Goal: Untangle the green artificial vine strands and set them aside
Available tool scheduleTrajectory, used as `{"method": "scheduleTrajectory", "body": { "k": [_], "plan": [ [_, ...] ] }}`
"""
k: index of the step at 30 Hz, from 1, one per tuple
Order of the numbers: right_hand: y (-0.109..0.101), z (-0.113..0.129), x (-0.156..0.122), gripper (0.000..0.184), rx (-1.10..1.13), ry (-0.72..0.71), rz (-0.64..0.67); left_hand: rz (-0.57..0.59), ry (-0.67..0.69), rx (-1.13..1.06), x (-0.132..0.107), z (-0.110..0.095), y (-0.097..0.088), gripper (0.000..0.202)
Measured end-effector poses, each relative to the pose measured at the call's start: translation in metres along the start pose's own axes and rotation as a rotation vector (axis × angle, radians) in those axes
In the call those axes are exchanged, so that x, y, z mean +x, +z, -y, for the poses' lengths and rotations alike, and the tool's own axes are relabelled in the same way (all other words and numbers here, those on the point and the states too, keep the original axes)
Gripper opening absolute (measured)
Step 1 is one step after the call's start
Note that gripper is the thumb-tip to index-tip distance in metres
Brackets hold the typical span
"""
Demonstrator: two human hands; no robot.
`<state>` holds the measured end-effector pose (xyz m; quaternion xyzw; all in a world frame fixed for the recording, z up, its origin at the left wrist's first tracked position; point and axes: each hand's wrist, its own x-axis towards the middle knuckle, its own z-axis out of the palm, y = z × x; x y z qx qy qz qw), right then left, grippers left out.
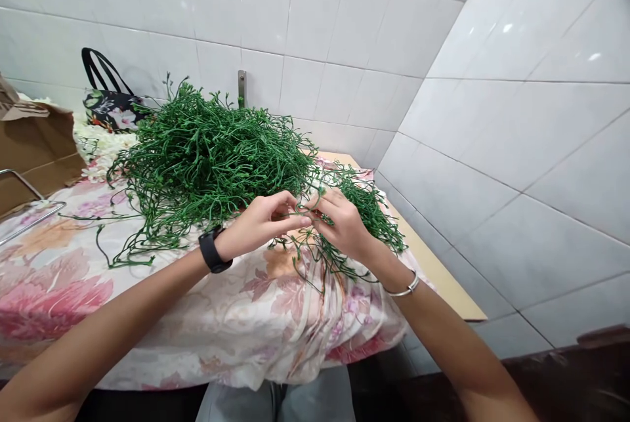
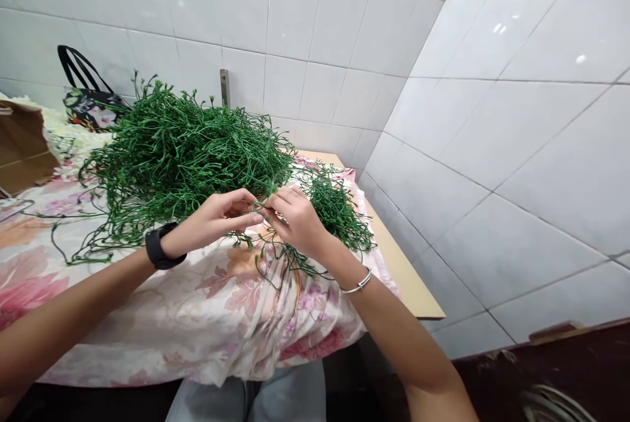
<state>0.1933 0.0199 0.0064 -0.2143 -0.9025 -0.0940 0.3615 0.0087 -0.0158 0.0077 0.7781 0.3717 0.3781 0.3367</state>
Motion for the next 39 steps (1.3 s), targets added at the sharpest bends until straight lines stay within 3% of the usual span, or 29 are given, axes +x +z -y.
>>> {"method": "scheduleTrajectory", "body": {
  "k": [4,9,12,16,18,21,25,31,35,39],
  "plan": [
    [0.001,0.003,0.000,0.011,-0.024,-0.026,0.016,-0.148,0.219,0.408,-0.003,0.007,0.006,0.019],
    [-0.003,0.007,0.002,0.017,-0.005,-0.037,0.078,-0.251,0.249,0.483,-0.003,0.009,0.007,0.026],
    [-0.003,0.009,0.003,0.017,0.024,-0.039,0.103,-0.151,0.167,0.338,-0.002,0.005,0.000,0.026],
    [-0.001,0.008,0.002,0.015,0.086,-0.039,0.103,0.152,-0.019,-0.182,-0.001,0.003,-0.009,0.022],
    [0.000,0.007,0.002,0.013,0.070,-0.025,0.070,0.209,-0.068,-0.345,0.000,0.003,-0.009,0.018],
    [0.001,0.004,0.001,0.015,0.024,-0.018,0.049,0.111,-0.072,-0.366,0.000,0.003,-0.005,0.019],
    [0.002,0.005,0.000,0.019,-0.019,-0.053,0.033,-0.012,-0.010,-0.151,-0.002,0.003,0.000,0.029],
    [0.005,0.008,-0.002,0.023,-0.049,-0.013,0.019,-0.114,0.065,0.060,-0.003,0.005,0.007,0.021],
    [0.004,0.010,-0.001,0.019,0.194,0.205,0.083,-0.173,0.078,0.075,-0.003,0.006,0.011,0.032],
    [0.006,0.011,0.000,0.020,0.668,0.381,0.276,-0.306,0.115,0.195,-0.003,0.010,0.010,0.022]
  ]
}}
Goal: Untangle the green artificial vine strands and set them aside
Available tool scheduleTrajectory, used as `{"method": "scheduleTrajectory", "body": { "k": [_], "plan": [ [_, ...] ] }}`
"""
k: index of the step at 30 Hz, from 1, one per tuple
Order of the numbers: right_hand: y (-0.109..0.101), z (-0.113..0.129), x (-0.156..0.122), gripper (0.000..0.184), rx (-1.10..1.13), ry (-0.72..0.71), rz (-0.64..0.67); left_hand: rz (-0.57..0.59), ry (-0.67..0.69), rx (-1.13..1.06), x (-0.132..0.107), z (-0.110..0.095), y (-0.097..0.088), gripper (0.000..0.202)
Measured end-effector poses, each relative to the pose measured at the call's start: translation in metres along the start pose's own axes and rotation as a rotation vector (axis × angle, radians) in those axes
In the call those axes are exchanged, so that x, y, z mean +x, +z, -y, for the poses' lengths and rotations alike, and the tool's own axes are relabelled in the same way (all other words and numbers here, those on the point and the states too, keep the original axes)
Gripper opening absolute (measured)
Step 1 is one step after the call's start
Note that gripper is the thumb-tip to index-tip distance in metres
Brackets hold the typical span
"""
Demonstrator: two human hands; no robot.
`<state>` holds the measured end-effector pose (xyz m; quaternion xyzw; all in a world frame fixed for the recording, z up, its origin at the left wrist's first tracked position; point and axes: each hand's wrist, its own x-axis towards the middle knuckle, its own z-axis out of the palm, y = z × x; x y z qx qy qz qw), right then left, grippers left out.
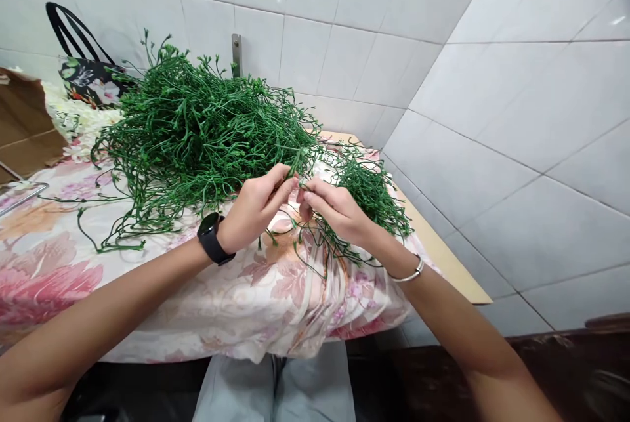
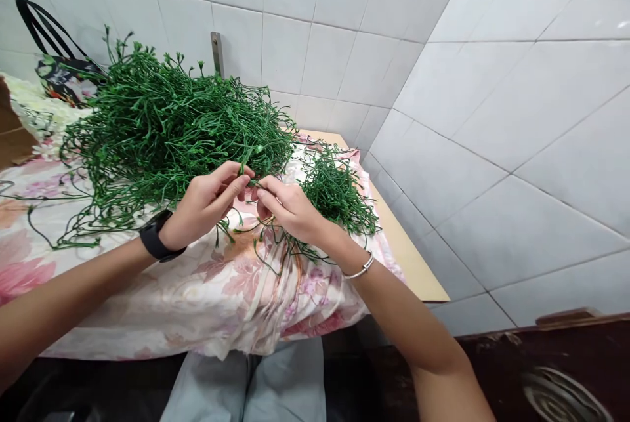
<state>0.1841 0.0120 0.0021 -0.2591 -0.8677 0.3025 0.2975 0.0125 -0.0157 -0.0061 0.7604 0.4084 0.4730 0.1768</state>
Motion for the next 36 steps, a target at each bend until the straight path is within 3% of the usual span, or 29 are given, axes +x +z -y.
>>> {"method": "scheduleTrajectory", "body": {
  "k": [3,5,14,20,25,31,36],
  "plan": [
    [0.001,-0.002,0.002,0.021,0.256,0.060,0.121,0.012,0.098,0.096,0.002,0.002,-0.004,0.019],
    [0.002,-0.004,0.003,0.020,0.240,0.065,0.106,0.010,0.139,0.152,0.003,0.003,-0.004,0.019],
    [0.006,-0.003,0.002,0.019,-0.431,-0.123,-0.126,-0.015,0.176,0.228,-0.001,0.003,0.007,0.014],
    [-0.004,0.000,0.002,0.028,-0.500,-0.136,0.101,0.252,0.048,0.104,0.005,0.002,-0.005,0.014],
    [-0.008,0.005,0.001,0.022,-0.511,-0.164,0.237,0.356,0.060,0.131,0.007,0.003,-0.010,0.010],
    [0.001,-0.001,0.003,0.030,-0.805,-0.298,0.072,0.346,0.070,0.151,0.007,0.000,-0.006,0.018],
    [0.012,0.001,0.000,0.032,-0.971,-0.273,-0.149,0.100,0.083,0.196,0.004,-0.005,0.002,0.027]
  ]
}}
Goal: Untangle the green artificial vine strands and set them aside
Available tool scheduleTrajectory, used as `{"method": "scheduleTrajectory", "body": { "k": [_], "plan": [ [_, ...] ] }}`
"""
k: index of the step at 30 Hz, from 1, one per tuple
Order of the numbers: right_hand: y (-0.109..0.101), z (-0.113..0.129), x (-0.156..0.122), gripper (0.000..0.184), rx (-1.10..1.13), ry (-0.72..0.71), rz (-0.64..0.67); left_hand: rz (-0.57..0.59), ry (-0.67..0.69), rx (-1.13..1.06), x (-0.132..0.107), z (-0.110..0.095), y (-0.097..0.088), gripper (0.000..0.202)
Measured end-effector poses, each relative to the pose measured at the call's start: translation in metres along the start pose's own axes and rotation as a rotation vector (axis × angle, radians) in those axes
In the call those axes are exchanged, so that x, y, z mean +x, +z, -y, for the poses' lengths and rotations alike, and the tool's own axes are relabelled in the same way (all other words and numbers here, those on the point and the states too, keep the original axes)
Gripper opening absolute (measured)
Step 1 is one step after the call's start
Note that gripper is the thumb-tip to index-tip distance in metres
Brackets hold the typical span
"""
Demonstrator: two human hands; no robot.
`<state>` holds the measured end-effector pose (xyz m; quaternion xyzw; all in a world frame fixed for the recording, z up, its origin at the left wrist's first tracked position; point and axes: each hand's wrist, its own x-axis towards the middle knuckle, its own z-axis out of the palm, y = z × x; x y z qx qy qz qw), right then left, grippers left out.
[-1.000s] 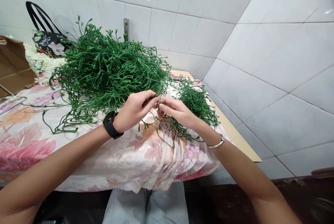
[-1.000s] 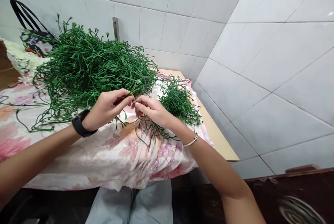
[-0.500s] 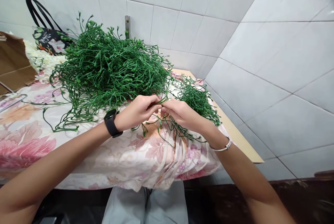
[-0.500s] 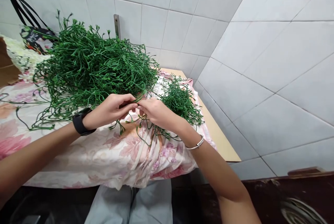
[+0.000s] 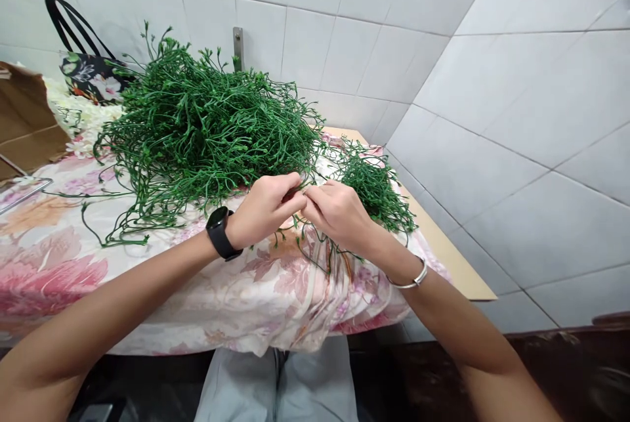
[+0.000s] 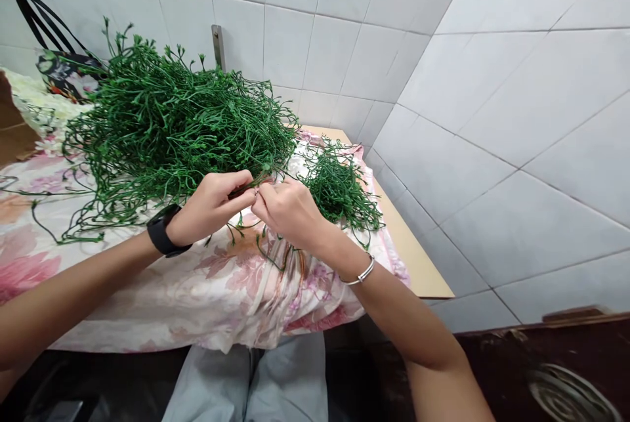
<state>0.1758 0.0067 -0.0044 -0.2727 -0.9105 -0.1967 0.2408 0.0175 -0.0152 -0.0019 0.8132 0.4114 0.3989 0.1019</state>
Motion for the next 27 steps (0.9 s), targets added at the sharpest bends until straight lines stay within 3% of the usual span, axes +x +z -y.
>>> {"method": "scheduleTrajectory", "body": {
  "k": [6,10,14,17,21,27],
  "plan": [
    [-0.003,0.014,0.002,0.032,-0.114,0.120,-0.164,-0.249,0.033,-0.034,-0.004,-0.003,0.008,0.027],
    [-0.003,0.011,0.006,0.030,0.042,0.166,-0.210,-0.363,-0.042,-0.339,-0.001,0.001,0.012,0.017],
    [-0.005,0.006,0.006,0.024,0.377,0.217,-0.190,-0.283,-0.050,-0.823,0.004,0.001,0.010,0.011],
    [-0.007,0.007,0.005,0.023,0.479,0.231,-0.185,-0.222,-0.078,-1.032,0.005,-0.003,0.005,0.009],
    [-0.013,0.010,0.007,0.027,0.614,0.237,-0.154,-0.179,-0.209,-1.114,0.005,-0.008,0.000,0.013],
    [-0.021,0.012,0.011,0.030,1.173,0.259,-0.049,-0.161,-0.314,-1.112,0.005,-0.013,-0.010,0.015]
  ]
}}
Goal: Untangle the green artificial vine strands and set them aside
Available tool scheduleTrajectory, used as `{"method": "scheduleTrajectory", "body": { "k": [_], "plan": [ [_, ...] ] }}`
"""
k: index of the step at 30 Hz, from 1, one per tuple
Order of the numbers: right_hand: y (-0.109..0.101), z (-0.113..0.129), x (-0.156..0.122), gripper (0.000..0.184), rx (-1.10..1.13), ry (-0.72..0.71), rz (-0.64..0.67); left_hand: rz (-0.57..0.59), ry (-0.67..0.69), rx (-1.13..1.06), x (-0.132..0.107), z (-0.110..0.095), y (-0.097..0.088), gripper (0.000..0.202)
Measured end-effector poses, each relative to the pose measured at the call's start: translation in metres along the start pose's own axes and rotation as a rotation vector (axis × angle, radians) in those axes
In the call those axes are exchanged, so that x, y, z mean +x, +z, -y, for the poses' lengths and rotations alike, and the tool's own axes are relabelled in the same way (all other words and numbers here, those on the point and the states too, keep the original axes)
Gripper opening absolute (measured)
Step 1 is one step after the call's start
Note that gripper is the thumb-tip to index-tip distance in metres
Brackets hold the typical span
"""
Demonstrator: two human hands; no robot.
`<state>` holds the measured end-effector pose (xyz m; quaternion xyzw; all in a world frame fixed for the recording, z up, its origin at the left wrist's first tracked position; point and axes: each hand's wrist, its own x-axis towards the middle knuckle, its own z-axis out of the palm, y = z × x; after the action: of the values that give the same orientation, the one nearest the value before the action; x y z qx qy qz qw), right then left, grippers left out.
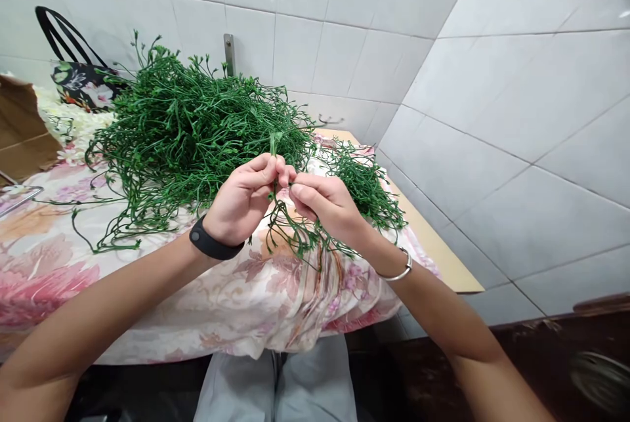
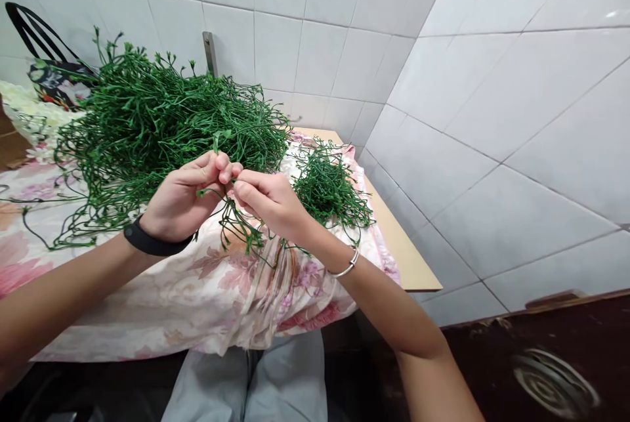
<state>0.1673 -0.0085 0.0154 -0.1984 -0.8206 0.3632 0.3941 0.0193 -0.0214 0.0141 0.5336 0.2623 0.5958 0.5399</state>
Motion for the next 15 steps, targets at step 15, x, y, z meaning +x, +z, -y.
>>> {"method": "scheduleTrajectory", "body": {
  "k": [15],
  "plan": [
    [-0.005,-0.002,-0.011,0.034,0.362,0.015,-0.238,-0.363,0.540,-0.294,0.017,-0.067,-0.041,0.024]
  ]
}}
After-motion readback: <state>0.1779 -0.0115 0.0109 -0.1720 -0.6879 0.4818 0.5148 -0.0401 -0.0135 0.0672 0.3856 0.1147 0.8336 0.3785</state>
